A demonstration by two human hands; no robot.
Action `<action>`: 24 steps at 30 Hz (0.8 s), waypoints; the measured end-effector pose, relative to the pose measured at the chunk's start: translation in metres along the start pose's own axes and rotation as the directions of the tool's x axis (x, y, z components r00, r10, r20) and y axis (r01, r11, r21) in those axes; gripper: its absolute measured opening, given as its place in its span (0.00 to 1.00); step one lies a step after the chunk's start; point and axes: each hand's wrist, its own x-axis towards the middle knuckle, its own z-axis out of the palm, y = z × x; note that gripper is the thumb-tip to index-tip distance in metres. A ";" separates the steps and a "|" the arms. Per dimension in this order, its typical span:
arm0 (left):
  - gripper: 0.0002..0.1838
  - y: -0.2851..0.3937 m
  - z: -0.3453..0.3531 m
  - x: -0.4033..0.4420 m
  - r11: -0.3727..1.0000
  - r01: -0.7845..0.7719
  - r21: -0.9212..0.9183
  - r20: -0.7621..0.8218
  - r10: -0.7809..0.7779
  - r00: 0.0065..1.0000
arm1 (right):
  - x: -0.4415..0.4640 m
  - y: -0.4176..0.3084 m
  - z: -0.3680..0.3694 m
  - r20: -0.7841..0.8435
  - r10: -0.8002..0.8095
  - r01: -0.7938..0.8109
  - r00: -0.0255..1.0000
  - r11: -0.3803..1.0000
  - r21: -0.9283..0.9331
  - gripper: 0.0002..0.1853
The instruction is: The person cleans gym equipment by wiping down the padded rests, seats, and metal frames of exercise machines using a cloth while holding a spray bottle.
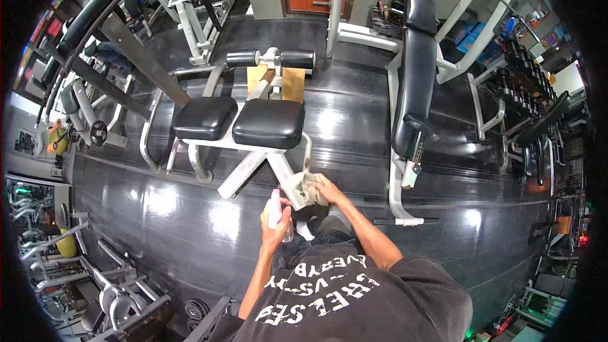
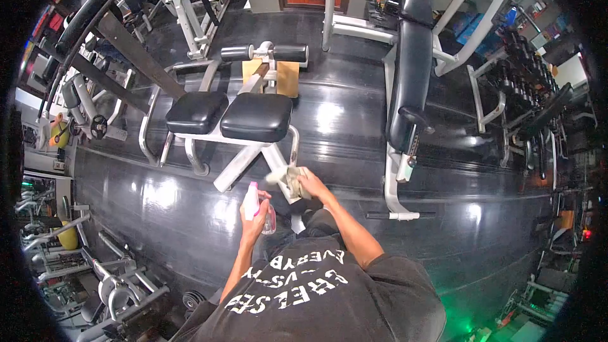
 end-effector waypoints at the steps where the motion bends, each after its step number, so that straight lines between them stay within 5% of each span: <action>1: 0.07 0.002 0.002 0.001 1.000 -0.007 0.016 0.011 0.007 1.000 | -0.001 -0.014 -0.010 0.016 -0.010 0.011 1.000 0.997 -0.076 0.26; 4: 0.07 0.006 0.005 0.000 0.999 -0.001 0.053 0.001 0.001 1.000 | -0.015 -0.082 -0.037 0.122 0.065 -0.028 0.990 0.957 -0.290 0.34; 9: 0.07 0.002 -0.002 -0.009 1.000 0.010 -0.017 -0.039 -0.011 0.999 | 0.002 -0.109 -0.057 0.252 -0.230 0.338 0.940 0.734 -0.590 0.23; 13: 0.07 -0.001 -0.011 -0.017 0.999 0.018 -0.038 -0.109 -0.022 0.994 | 0.009 -0.110 -0.059 0.132 -0.105 0.164 0.986 0.785 -0.598 0.18; 15: 0.07 -0.003 -0.015 -0.021 0.999 0.015 -0.029 -0.141 -0.019 0.990 | 0.006 -0.115 -0.056 0.077 -0.373 0.277 0.925 0.520 -0.808 0.16; 16: 0.07 -0.003 -0.016 -0.021 1.000 0.008 -0.020 -0.161 -0.011 0.987 | 0.005 -0.118 -0.054 0.087 -0.371 0.283 0.924 0.516 -0.808 0.16; 18: 0.07 -0.004 -0.017 -0.022 0.999 0.011 -0.035 -0.176 -0.017 0.984 | 0.004 -0.125 -0.049 0.027 -0.660 0.339 0.750 0.349 -0.873 0.14; 24: 0.07 0.002 -0.009 -0.018 0.995 0.017 -0.099 -0.202 -0.037 0.979 | -0.002 -0.142 -0.054 -0.031 -0.449 0.285 0.893 0.617 -0.733 0.14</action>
